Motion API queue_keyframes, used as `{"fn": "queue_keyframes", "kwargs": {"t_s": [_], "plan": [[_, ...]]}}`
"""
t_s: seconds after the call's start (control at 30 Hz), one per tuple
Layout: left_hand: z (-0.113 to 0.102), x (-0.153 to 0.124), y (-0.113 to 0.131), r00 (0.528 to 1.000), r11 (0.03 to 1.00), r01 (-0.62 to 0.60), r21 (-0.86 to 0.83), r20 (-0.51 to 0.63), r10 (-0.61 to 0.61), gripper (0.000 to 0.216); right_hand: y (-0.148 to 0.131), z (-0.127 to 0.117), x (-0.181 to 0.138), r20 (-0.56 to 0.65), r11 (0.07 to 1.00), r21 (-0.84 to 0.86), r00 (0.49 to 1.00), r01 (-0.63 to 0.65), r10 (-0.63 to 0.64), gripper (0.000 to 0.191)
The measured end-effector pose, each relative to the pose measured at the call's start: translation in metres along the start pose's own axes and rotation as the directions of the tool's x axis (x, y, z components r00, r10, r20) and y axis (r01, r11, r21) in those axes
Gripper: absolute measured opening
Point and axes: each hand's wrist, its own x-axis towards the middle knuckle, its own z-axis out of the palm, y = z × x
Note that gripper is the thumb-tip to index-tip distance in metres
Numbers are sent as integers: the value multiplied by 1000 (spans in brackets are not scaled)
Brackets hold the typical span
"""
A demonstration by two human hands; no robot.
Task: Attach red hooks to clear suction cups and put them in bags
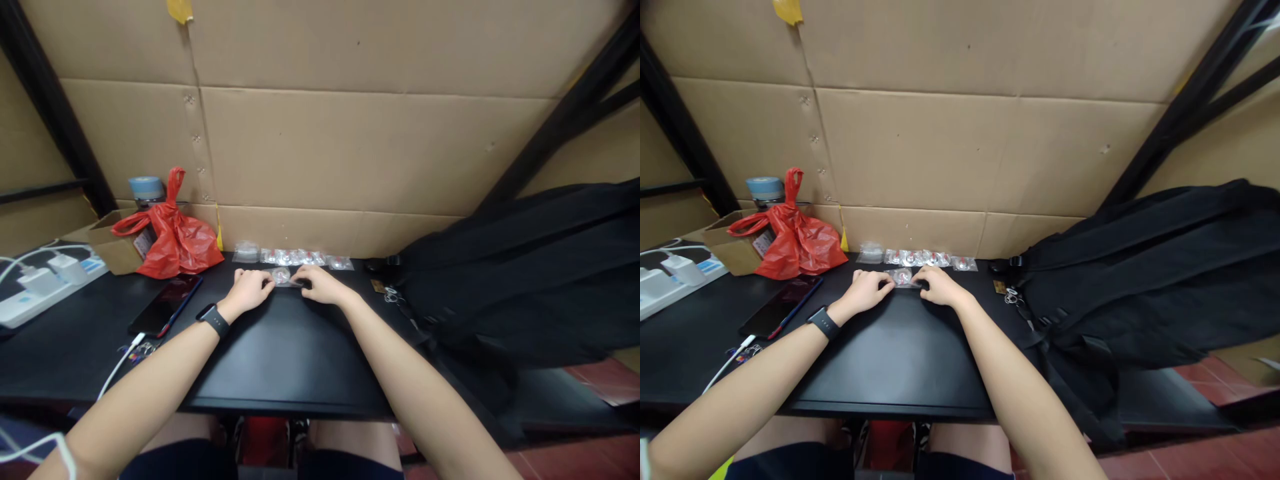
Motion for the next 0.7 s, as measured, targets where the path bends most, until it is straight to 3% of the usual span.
{"fn": "queue_keyframes", "kwargs": {"t_s": [0.13, 0.23, 0.33, 0.43, 0.53, 0.63, 0.7], "plan": [[-3, -1, 2, 995, 994, 88, -70, -40, -91, 16, 0, 4, 4, -59, 998, 1, 996, -66, 66, 9], [-5, -3, 5, 985, 985, 157, -76, -59, -161, 27, -6, 10, 8, -76, 990, 11, 987, -138, 139, 19], [-6, -5, 9, 986, 990, 142, 1, -92, -141, 36, -17, 17, 10, -73, 969, -40, 967, -246, 242, 24], [-5, -7, 9, 991, 986, 96, 135, -103, -82, 30, -27, 20, 11, -126, 942, -123, 946, -313, 298, 17], [-2, -8, 6, 992, 970, 82, 227, -109, -58, 25, -31, 21, 11, -185, 963, -162, 966, -213, 182, 16], [0, -7, 1, 995, 972, 62, 228, -90, -42, 31, -32, 21, 11, -134, 984, -171, 990, -55, 33, 33], [-1, -6, -2, 999, 982, 27, 189, -40, -19, 35, -32, 23, 10, -90, 986, -160, 996, -42, 27, 36]]}}
